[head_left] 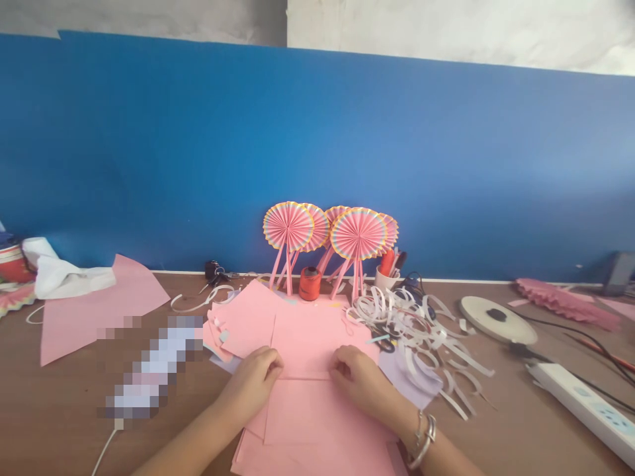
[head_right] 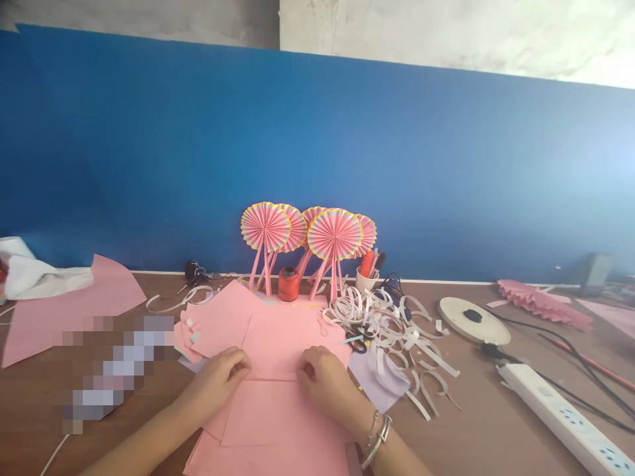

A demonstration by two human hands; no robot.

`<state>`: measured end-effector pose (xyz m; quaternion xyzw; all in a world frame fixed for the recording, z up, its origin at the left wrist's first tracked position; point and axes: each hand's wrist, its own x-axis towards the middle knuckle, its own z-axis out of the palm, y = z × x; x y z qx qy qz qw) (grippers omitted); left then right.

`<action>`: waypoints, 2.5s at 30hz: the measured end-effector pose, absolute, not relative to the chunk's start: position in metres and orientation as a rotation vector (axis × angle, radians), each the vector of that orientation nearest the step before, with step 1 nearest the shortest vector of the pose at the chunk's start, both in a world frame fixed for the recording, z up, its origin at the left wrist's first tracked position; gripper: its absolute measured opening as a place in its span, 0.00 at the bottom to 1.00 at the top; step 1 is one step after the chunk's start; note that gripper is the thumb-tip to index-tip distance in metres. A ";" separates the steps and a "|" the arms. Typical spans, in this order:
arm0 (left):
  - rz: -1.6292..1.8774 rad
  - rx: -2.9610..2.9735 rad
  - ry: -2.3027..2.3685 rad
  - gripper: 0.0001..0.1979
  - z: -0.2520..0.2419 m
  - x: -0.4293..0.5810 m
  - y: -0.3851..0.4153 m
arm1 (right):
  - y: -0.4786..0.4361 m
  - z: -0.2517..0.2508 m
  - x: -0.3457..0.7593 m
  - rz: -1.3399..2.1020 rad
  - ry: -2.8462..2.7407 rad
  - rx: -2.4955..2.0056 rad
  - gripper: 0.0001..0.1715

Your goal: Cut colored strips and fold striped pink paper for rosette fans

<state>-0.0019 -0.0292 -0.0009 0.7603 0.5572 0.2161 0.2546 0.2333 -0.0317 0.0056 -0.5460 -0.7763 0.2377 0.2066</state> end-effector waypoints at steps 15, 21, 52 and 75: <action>0.301 2.906 1.255 0.20 -0.003 0.000 -0.035 | -0.039 0.010 0.230 0.234 -2.618 -1.226 0.15; 0.319 2.816 1.338 0.16 0.008 -0.016 -0.026 | -0.037 0.019 0.237 0.238 -2.631 -1.252 0.14; 0.898 1.354 1.210 0.25 0.007 0.015 -0.040 | -0.052 0.012 0.221 0.001 -2.415 -0.774 0.17; 0.252 2.825 1.620 0.20 -0.008 0.026 -0.052 | -0.054 0.010 0.206 -0.028 -2.500 -0.991 0.12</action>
